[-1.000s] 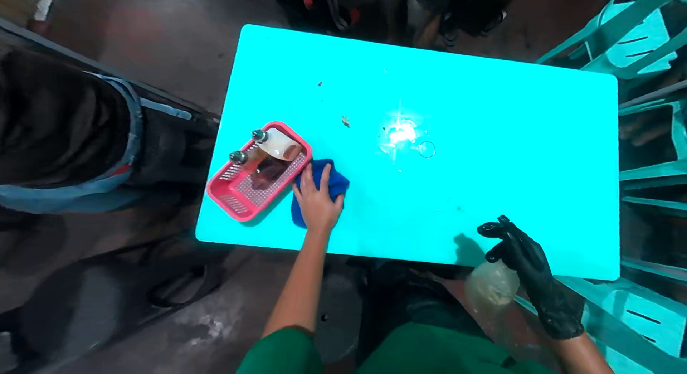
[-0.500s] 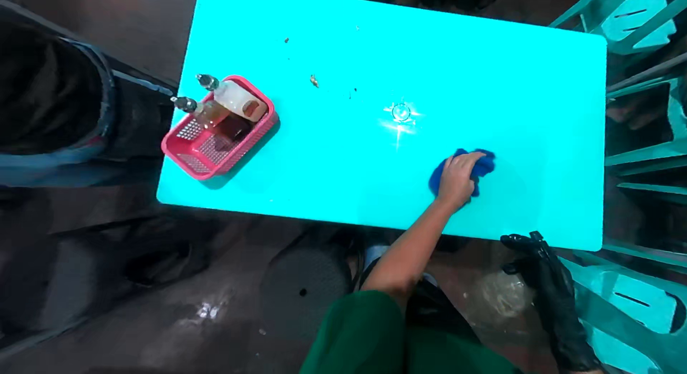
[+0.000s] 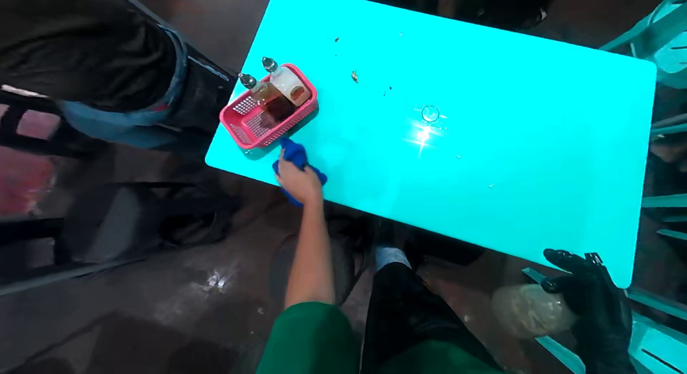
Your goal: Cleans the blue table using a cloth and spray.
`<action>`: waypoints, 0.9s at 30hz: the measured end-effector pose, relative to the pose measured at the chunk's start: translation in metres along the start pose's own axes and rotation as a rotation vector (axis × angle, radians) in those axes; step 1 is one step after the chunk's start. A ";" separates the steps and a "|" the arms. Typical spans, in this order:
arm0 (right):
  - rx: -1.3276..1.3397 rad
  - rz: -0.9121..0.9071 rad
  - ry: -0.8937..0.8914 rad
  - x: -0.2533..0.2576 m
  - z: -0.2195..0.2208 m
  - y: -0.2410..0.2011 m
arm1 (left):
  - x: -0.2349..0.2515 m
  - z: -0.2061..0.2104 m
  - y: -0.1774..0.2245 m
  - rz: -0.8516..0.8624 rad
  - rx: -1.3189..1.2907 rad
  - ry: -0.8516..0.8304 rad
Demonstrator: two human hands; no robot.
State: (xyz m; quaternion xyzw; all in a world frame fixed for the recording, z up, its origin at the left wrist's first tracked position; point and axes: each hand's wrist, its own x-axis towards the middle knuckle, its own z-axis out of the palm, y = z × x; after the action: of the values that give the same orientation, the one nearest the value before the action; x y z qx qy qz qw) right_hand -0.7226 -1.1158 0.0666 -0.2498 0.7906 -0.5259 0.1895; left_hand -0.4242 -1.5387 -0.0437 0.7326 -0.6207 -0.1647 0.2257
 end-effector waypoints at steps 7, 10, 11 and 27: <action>0.037 -0.049 -0.111 0.000 0.001 0.026 | -0.138 0.100 0.116 0.505 -0.108 -0.181; -0.035 -0.039 -0.085 0.006 0.020 -0.017 | -0.188 0.125 0.165 0.589 -0.310 -0.480; -0.069 -0.030 -0.052 0.008 0.027 -0.034 | -0.194 0.120 0.179 0.508 -0.417 -0.645; 0.041 -0.095 0.023 0.086 0.087 -0.038 | 0.007 0.087 0.100 0.313 0.168 -0.164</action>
State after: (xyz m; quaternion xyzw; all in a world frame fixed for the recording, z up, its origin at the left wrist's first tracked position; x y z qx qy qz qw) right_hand -0.7352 -1.2427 0.0661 -0.2771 0.7690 -0.5534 0.1601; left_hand -0.5518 -1.5691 -0.0633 0.6275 -0.7549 -0.1346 0.1353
